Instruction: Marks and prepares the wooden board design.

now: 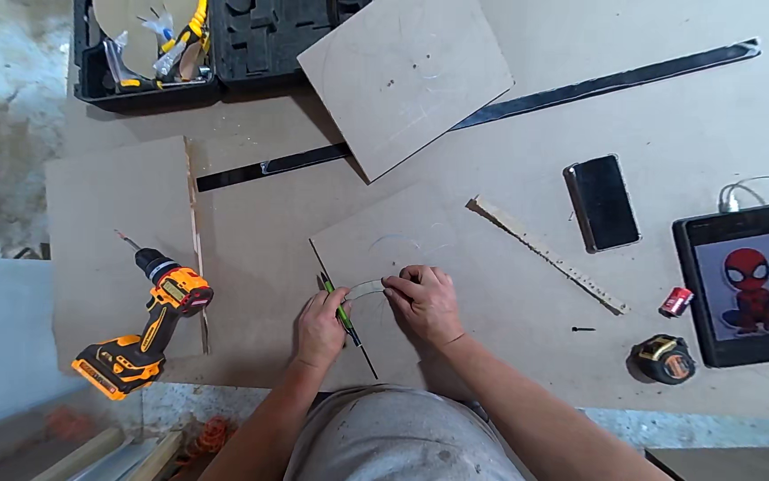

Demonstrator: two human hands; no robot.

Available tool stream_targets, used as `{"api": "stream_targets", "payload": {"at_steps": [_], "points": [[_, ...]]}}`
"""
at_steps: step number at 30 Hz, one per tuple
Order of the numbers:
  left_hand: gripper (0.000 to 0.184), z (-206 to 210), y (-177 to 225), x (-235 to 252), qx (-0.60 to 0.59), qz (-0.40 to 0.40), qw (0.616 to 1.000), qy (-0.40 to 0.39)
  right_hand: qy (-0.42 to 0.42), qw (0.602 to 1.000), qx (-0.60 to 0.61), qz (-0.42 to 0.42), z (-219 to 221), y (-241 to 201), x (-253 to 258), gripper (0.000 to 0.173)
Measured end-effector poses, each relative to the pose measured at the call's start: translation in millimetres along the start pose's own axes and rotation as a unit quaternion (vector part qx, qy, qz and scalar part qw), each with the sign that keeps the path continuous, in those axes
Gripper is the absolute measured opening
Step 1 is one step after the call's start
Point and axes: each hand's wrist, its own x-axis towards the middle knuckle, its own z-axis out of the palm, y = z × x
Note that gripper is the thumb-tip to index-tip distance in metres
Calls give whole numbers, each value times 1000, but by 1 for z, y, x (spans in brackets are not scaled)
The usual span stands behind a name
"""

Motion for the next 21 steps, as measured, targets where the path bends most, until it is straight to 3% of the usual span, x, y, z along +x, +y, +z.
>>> {"api": "stream_targets", "payload": {"at_steps": [21], "points": [[22,1,-1,3,-7,-2,1000,6,10,1000,-6,-7,0,0,0,22]]}}
